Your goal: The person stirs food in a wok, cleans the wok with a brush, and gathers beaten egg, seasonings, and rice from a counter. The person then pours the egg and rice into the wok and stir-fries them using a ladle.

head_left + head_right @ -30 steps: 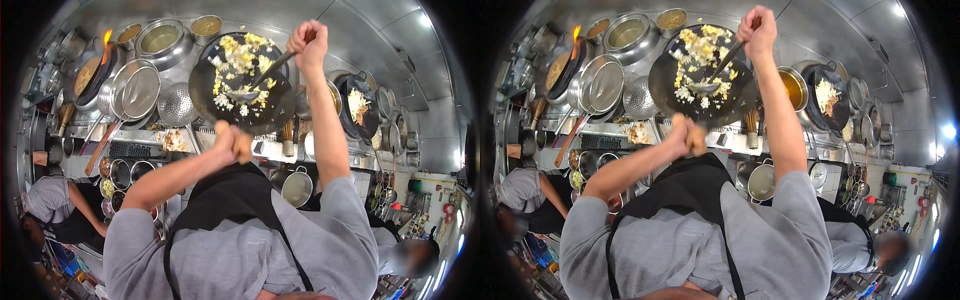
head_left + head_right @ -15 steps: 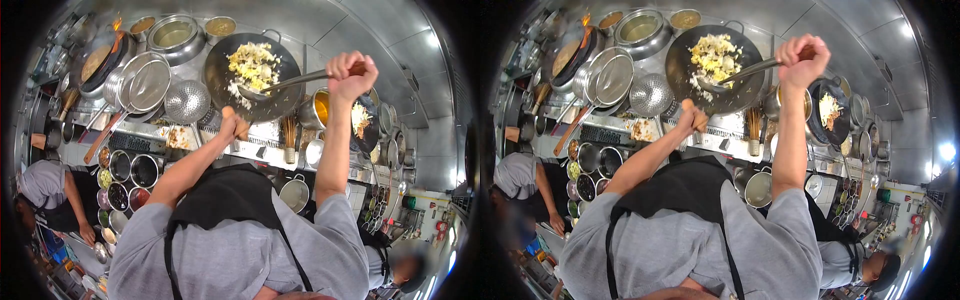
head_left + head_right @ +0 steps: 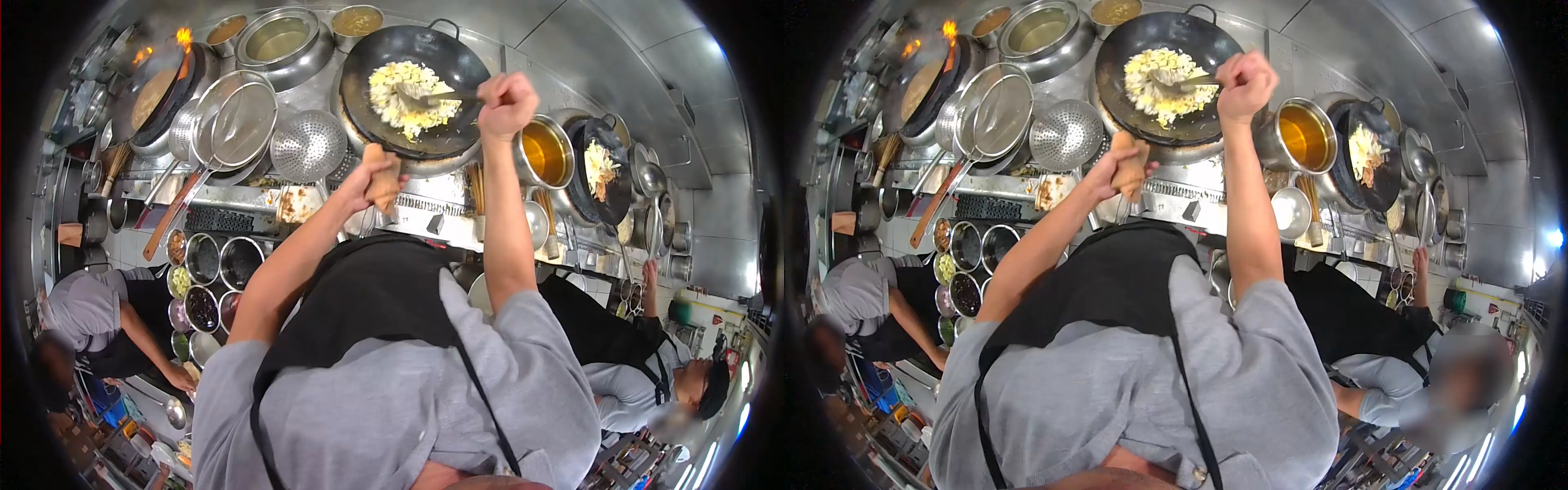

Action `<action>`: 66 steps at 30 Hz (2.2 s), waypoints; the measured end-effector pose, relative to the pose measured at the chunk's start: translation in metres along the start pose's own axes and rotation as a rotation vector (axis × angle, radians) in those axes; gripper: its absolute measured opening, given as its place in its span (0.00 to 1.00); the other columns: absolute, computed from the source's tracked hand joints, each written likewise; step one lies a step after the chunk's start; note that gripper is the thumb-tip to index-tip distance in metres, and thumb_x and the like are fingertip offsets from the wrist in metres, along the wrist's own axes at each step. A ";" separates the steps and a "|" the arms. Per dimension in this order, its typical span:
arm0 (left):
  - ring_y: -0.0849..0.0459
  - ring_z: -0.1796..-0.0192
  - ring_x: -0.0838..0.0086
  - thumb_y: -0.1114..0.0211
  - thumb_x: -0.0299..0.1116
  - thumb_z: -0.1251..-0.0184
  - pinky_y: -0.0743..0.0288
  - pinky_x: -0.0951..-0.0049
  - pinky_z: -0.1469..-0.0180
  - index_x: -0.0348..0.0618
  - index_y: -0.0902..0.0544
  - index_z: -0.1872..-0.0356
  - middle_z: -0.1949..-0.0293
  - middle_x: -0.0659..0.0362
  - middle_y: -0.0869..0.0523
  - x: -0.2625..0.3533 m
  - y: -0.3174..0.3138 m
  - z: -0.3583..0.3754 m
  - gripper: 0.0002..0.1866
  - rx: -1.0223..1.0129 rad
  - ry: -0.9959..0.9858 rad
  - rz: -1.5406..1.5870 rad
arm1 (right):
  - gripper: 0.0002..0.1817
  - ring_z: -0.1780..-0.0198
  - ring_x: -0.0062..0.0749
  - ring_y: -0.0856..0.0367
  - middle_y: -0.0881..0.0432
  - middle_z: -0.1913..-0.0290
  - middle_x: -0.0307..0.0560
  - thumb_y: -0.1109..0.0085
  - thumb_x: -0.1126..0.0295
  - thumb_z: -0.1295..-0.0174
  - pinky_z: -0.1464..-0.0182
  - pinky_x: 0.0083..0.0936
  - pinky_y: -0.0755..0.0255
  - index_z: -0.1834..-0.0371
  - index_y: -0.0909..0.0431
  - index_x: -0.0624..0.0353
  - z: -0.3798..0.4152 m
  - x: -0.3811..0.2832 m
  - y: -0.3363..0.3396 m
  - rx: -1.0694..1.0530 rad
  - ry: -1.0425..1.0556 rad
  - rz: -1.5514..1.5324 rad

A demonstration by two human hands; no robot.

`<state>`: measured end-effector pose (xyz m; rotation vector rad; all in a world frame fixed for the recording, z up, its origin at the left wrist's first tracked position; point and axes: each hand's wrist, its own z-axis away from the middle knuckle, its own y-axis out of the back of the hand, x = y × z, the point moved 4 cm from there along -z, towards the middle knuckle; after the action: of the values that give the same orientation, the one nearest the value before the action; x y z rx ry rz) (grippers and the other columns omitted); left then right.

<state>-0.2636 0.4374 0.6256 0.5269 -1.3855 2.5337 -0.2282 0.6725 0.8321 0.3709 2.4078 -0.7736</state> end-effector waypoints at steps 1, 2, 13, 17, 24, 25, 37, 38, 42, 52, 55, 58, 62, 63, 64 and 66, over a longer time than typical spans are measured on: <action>0.14 0.57 0.64 0.39 0.36 0.28 0.15 0.62 0.55 0.41 0.30 0.42 0.53 0.48 0.14 0.006 0.000 0.008 0.19 -0.019 -0.023 -0.067 | 0.19 0.86 0.26 0.41 0.37 0.88 0.41 0.54 0.61 0.38 0.81 0.26 0.42 0.83 0.34 0.60 -0.016 -0.015 -0.007 -0.012 -0.010 0.010; 0.14 0.56 0.64 0.39 0.34 0.28 0.15 0.61 0.54 0.40 0.30 0.42 0.52 0.47 0.13 0.005 -0.002 0.019 0.19 -0.036 -0.031 -0.126 | 0.19 0.85 0.27 0.40 0.37 0.88 0.40 0.55 0.60 0.37 0.80 0.27 0.41 0.83 0.35 0.59 -0.027 -0.043 -0.020 -0.016 -0.032 0.030; 0.20 0.41 0.48 0.34 0.31 0.42 0.26 0.55 0.42 0.46 0.26 0.45 0.43 0.49 0.18 0.030 -0.042 0.014 0.22 0.201 -0.992 -1.511 | 0.17 0.83 0.25 0.34 0.30 0.84 0.43 0.53 0.64 0.39 0.79 0.23 0.41 0.84 0.31 0.60 -0.043 -0.055 -0.017 -0.239 -0.007 0.272; 0.21 0.45 0.47 0.36 0.34 0.39 0.28 0.49 0.49 0.44 0.31 0.55 0.50 0.47 0.18 0.035 -0.038 -0.014 0.16 0.237 -0.589 -1.649 | 0.20 0.87 0.24 0.44 0.38 0.90 0.39 0.59 0.61 0.35 0.82 0.24 0.47 0.85 0.39 0.55 -0.013 -0.061 0.020 0.068 0.138 0.183; 0.18 0.51 0.44 0.37 0.34 0.40 0.27 0.46 0.54 0.46 0.31 0.55 0.59 0.47 0.15 0.043 -0.042 -0.017 0.15 0.286 -0.580 -1.709 | 0.20 0.87 0.24 0.44 0.39 0.90 0.40 0.54 0.59 0.37 0.82 0.25 0.45 0.83 0.37 0.59 -0.044 -0.055 -0.010 0.115 0.070 0.074; 0.18 0.50 0.45 0.38 0.32 0.41 0.27 0.45 0.53 0.47 0.31 0.55 0.57 0.48 0.15 0.041 -0.042 -0.018 0.15 0.304 -0.553 -1.720 | 0.20 0.87 0.24 0.43 0.39 0.89 0.41 0.54 0.59 0.37 0.82 0.25 0.44 0.83 0.37 0.59 -0.036 -0.050 -0.018 0.084 0.152 0.099; 0.13 0.61 0.68 0.38 0.25 0.37 0.14 0.65 0.60 0.41 0.27 0.45 0.59 0.54 0.18 -0.003 0.021 0.062 0.19 0.305 -0.339 -0.171 | 0.13 0.85 0.19 0.45 0.38 0.86 0.35 0.54 0.78 0.35 0.82 0.23 0.47 0.79 0.39 0.53 -0.021 -0.099 0.014 -0.138 -0.102 0.009; 0.13 0.61 0.67 0.37 0.27 0.36 0.14 0.64 0.61 0.40 0.27 0.45 0.59 0.54 0.18 -0.011 0.023 0.061 0.18 0.356 -0.277 -0.139 | 0.13 0.84 0.19 0.43 0.37 0.85 0.36 0.54 0.78 0.35 0.82 0.23 0.45 0.78 0.38 0.54 -0.008 -0.073 0.031 0.037 -0.072 0.079; 0.12 0.56 0.65 0.43 0.45 0.25 0.15 0.62 0.55 0.41 0.26 0.45 0.54 0.54 0.16 0.001 0.026 -0.007 0.19 0.295 -0.120 -0.094 | 0.15 0.85 0.20 0.39 0.35 0.84 0.36 0.53 0.79 0.35 0.82 0.24 0.40 0.81 0.38 0.54 0.038 -0.038 -0.041 0.349 -0.030 0.093; 0.12 0.59 0.55 0.48 0.31 0.30 0.17 0.48 0.56 0.34 0.28 0.53 0.57 0.48 0.16 -0.014 0.030 -0.157 0.12 0.515 -0.134 0.145 | 0.14 0.83 0.19 0.39 0.34 0.84 0.36 0.48 0.84 0.42 0.78 0.21 0.42 0.82 0.36 0.57 -0.017 -0.055 -0.056 0.077 -0.204 0.157; 0.13 0.57 0.55 0.51 0.33 0.29 0.19 0.46 0.53 0.37 0.27 0.54 0.57 0.49 0.16 -0.041 0.034 -0.149 0.11 0.509 -0.095 0.143 | 0.10 0.85 0.18 0.41 0.33 0.83 0.38 0.49 0.83 0.44 0.81 0.22 0.45 0.81 0.33 0.60 -0.003 -0.052 -0.035 0.053 -0.250 0.193; 0.15 0.54 0.55 0.51 0.34 0.28 0.21 0.46 0.50 0.38 0.25 0.55 0.54 0.49 0.16 -0.018 -0.080 -0.018 0.11 0.526 0.089 0.215 | 0.07 0.85 0.18 0.40 0.32 0.83 0.39 0.51 0.81 0.43 0.82 0.22 0.44 0.78 0.31 0.62 -0.028 -0.053 -0.005 0.147 -0.268 0.135; 0.15 0.56 0.59 0.47 0.33 0.30 0.20 0.52 0.50 0.39 0.24 0.56 0.57 0.52 0.17 -0.008 -0.060 -0.016 0.10 0.427 0.030 0.148 | 0.06 0.82 0.19 0.36 0.32 0.83 0.39 0.49 0.83 0.44 0.80 0.21 0.42 0.76 0.30 0.62 -0.020 -0.081 -0.041 0.022 -0.234 0.023; 0.15 0.57 0.60 0.46 0.32 0.31 0.20 0.54 0.50 0.39 0.24 0.56 0.58 0.53 0.17 -0.023 -0.031 -0.027 0.09 0.394 -0.070 0.091 | 0.07 0.82 0.19 0.35 0.32 0.82 0.39 0.49 0.83 0.44 0.80 0.21 0.42 0.77 0.31 0.63 0.000 -0.064 -0.053 0.081 -0.203 0.099; 0.15 0.57 0.61 0.45 0.32 0.32 0.19 0.56 0.50 0.40 0.24 0.56 0.60 0.53 0.18 -0.041 0.000 -0.038 0.09 0.358 -0.168 0.032 | 0.07 0.81 0.19 0.35 0.32 0.82 0.39 0.48 0.84 0.45 0.80 0.21 0.43 0.78 0.31 0.63 0.016 -0.054 -0.052 0.142 -0.169 0.178; 0.15 0.58 0.63 0.43 0.28 0.37 0.18 0.57 0.50 0.41 0.25 0.62 0.62 0.53 0.18 -0.078 0.072 -0.066 0.05 0.230 -0.256 0.012 | 0.10 0.79 0.19 0.33 0.31 0.81 0.38 0.46 0.85 0.46 0.77 0.20 0.41 0.80 0.33 0.64 0.020 -0.046 -0.048 -0.164 -0.015 0.224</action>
<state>-0.2309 0.4537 0.5054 0.9154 -1.1771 2.7292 -0.2030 0.6186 0.8670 0.5546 2.3445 -0.4749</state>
